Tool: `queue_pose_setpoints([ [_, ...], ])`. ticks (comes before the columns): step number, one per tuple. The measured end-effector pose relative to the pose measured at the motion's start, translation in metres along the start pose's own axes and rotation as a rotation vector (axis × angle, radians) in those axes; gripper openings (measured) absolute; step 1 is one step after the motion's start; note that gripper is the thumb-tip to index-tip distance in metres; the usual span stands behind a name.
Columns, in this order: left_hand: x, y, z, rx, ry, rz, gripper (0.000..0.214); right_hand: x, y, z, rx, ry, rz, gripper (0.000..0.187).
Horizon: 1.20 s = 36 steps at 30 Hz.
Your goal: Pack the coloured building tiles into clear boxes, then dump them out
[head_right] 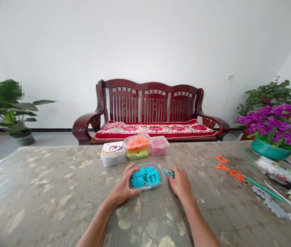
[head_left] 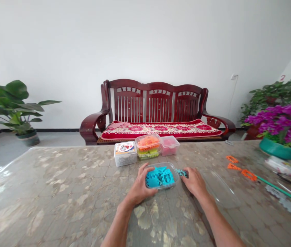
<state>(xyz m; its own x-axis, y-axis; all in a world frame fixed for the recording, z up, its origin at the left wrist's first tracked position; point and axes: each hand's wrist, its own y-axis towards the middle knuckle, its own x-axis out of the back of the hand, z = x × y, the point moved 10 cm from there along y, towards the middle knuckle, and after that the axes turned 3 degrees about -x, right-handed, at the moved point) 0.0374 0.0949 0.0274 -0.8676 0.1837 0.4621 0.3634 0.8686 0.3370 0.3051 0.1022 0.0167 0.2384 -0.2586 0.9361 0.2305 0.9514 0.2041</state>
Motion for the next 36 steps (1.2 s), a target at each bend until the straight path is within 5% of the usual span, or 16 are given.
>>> queue_pose_setpoints([
  [7,0.000,0.000,-0.003,0.007,-0.002,0.018,0.076,-0.016,0.004,-0.016,-0.048,0.241,-0.002,0.034],
  [19,0.001,-0.001,-0.007,0.013,-0.003,0.024,0.077,-0.016,0.008,-0.012,0.011,0.203,-0.005,0.029],
  [29,0.000,-0.002,-0.005,-0.006,0.000,0.015,0.075,-0.020,0.001,-0.020,-0.080,0.544,-0.016,0.039],
  [36,0.019,-0.004,-0.011,-0.013,0.131,-0.081,0.032,-0.017,-0.003,-0.027,-0.100,0.709,-0.175,0.044],
])
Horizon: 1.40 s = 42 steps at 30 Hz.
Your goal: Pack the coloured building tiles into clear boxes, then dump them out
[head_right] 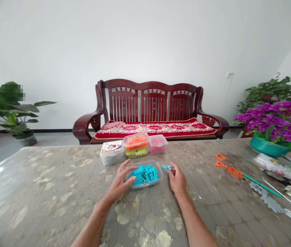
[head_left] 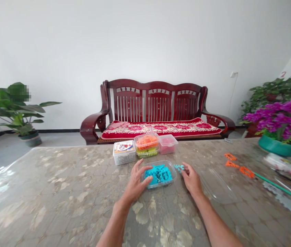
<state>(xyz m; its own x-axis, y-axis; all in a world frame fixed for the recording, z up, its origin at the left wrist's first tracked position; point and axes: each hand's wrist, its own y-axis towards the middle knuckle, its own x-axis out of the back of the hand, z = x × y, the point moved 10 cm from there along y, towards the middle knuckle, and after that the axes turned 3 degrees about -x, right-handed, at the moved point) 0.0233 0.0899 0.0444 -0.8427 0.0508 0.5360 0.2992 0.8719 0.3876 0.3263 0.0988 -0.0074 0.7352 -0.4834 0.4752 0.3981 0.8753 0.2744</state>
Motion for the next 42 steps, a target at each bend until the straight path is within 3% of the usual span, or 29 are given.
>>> queue_pose_setpoints([
  [5,0.009,0.001,-0.027,-0.151,0.251,-0.018,0.019,0.009,-0.001,0.005,0.046,0.106,-0.073,0.046],
  [9,0.006,0.000,-0.035,-0.157,0.320,0.012,0.021,0.014,-0.004,0.020,0.098,0.145,-0.109,0.043],
  [15,0.005,0.001,-0.031,-0.136,0.272,0.006,0.022,0.019,-0.020,0.083,0.341,0.094,-0.114,0.031],
  [18,0.006,0.003,-0.026,-0.130,0.253,-0.010,0.021,0.010,-0.028,0.116,0.487,0.023,-0.067,0.029],
  [21,0.008,0.003,-0.020,-0.129,0.238,-0.027,0.018,-0.008,-0.032,0.132,0.565,-0.036,-0.008,0.030],
  [27,0.009,0.003,-0.016,-0.135,0.237,-0.033,0.016,-0.030,-0.038,0.135,0.611,-0.122,0.073,0.042],
  [38,0.008,0.004,-0.011,-0.098,0.197,-0.039,0.019,-0.046,-0.039,0.139,0.586,-0.359,0.179,0.030],
  [42,0.006,0.004,-0.011,-0.087,0.159,-0.023,0.019,-0.041,-0.045,0.144,0.625,-0.363,0.128,0.030],
])
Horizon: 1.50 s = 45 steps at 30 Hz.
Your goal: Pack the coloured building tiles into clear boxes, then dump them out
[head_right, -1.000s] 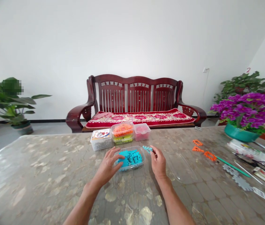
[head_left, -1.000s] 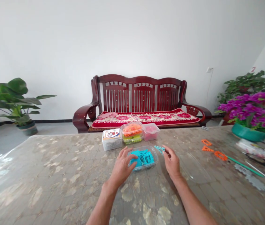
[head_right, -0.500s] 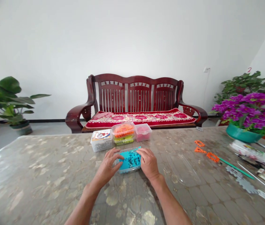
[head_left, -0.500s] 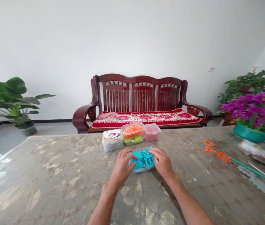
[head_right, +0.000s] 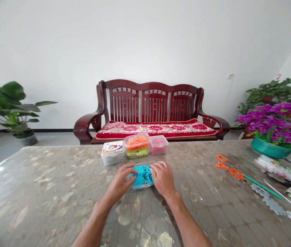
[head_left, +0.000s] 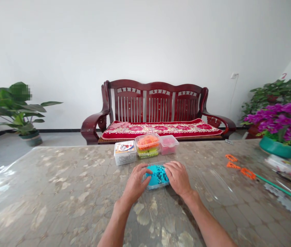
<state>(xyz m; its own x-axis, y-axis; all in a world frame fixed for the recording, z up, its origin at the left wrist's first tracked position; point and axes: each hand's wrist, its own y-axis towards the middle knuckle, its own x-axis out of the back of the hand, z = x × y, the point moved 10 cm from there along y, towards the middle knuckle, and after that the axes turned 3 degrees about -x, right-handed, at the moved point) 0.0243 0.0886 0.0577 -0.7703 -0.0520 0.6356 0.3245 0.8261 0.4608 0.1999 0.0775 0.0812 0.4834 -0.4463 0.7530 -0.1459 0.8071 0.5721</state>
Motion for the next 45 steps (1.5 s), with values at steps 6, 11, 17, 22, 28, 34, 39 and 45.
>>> queue_pose_setpoints([
  [6,0.000,-0.001,0.001,0.026,-0.056,-0.002,0.019,0.006,-0.002,0.008,0.047,-0.012,-0.038,0.029],
  [11,0.000,-0.001,0.010,0.046,-0.085,-0.046,0.020,0.009,-0.004,0.018,0.050,0.011,-0.046,0.025],
  [17,-0.004,-0.004,0.024,0.099,-0.225,-0.078,0.033,0.001,-0.009,0.048,0.080,0.016,0.052,0.010],
  [22,-0.019,-0.008,0.025,0.068,-0.339,0.062,0.093,-0.006,-0.007,0.046,-0.022,0.001,0.094,0.005],
  [28,-0.026,-0.008,0.023,0.055,-0.385,0.142,0.110,-0.014,-0.003,0.047,-0.049,0.042,0.177,0.007],
  [34,-0.025,-0.007,0.022,0.097,-0.370,0.127,0.107,-0.021,-0.002,0.046,-0.095,0.133,0.225,0.015],
  [39,-0.028,-0.009,0.024,0.182,-0.473,0.145,0.097,-0.005,0.011,0.013,-0.272,0.382,0.153,0.016],
  [45,-0.030,-0.010,0.024,0.181,-0.509,0.163,0.094,-0.004,0.031,-0.048,-0.507,0.631,0.129,0.024],
])
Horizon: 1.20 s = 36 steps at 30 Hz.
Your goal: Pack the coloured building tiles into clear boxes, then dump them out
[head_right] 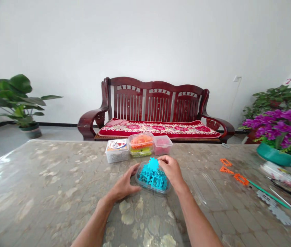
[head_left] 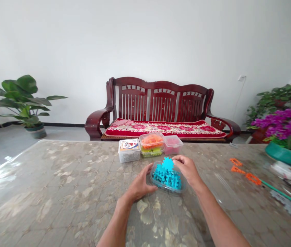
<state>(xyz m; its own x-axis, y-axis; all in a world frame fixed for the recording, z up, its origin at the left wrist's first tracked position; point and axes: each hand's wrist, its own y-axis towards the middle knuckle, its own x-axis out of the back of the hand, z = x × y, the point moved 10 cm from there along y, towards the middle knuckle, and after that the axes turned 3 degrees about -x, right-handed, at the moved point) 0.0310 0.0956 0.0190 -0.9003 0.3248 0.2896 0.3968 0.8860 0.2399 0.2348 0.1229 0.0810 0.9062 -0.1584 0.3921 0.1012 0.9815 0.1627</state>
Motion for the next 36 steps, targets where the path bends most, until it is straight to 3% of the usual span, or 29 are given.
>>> queue_pose_setpoints([
  [3,0.000,0.001,0.002,-0.005,0.001,0.002,0.094,0.001,0.005,-0.017,-0.067,-0.169,0.058,0.021],
  [5,0.000,0.001,0.003,-0.013,0.015,-0.001,0.094,0.006,0.002,-0.019,-0.062,-0.369,0.022,0.022],
  [9,0.001,0.000,0.001,-0.033,0.050,-0.007,0.092,0.007,-0.011,0.002,0.081,-0.584,-0.059,0.021],
  [16,0.004,0.000,-0.010,-0.059,0.130,-0.027,0.077,-0.022,-0.021,0.022,0.214,-0.781,0.020,0.027],
  [27,0.005,0.001,-0.020,-0.107,0.178,-0.040,0.060,-0.035,-0.022,0.023,0.261,-0.694,0.175,0.029],
  [32,0.005,0.001,-0.021,-0.120,0.190,-0.032,0.061,-0.011,-0.018,0.020,0.244,-0.613,0.055,0.026],
  [36,0.006,0.001,-0.021,-0.130,0.216,-0.045,0.061,0.004,-0.018,0.013,0.200,-0.702,0.101,0.023],
])
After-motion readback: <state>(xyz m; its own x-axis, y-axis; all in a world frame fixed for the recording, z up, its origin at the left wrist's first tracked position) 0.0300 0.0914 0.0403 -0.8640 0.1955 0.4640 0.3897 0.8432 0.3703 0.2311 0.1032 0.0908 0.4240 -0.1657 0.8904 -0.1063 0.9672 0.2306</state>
